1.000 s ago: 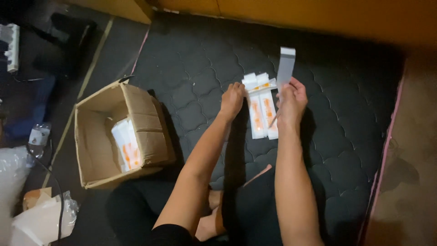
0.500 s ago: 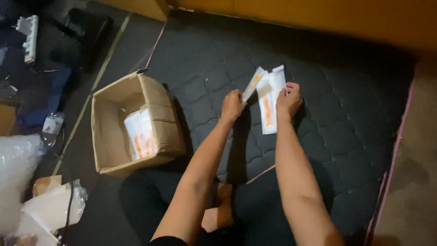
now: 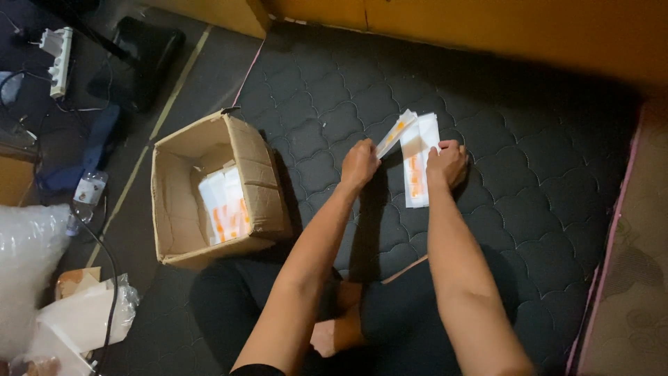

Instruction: Inserting small paper labels or strips into clear plastic sleeves for organization or packaging.

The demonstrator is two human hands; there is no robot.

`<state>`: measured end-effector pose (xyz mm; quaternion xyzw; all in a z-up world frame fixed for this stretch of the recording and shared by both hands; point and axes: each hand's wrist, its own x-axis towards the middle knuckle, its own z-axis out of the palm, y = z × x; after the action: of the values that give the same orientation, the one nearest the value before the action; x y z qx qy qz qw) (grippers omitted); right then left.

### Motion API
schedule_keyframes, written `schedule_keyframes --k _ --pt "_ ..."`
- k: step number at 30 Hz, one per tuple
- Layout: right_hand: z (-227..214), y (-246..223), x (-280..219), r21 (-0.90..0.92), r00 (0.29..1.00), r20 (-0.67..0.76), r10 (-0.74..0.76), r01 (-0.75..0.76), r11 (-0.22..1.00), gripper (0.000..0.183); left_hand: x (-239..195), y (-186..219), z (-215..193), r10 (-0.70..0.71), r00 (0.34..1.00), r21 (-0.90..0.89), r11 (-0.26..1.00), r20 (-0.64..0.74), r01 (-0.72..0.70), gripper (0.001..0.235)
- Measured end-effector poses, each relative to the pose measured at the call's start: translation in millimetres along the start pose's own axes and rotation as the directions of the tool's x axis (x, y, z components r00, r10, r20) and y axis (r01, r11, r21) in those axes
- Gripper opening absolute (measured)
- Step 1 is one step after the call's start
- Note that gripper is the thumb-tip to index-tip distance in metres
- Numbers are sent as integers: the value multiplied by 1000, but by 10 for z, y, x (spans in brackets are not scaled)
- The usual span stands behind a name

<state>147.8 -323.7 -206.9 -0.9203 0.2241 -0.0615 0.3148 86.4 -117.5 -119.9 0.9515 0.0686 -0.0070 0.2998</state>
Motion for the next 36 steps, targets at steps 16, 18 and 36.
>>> schedule_keyframes --k 16,18,36 --pt "-1034 -662 41 868 955 35 295 -175 465 18 768 -19 780 429 886 736 655 -179 -169 1" --pt "-1095 -763 -20 874 962 73 263 -189 448 18 719 -91 840 402 902 720 671 -157 -174 12" --pt "-1058 -1775 -1900 729 754 77 -652 403 553 15 -1558 -776 -2672 412 679 305 910 -608 -280 22"
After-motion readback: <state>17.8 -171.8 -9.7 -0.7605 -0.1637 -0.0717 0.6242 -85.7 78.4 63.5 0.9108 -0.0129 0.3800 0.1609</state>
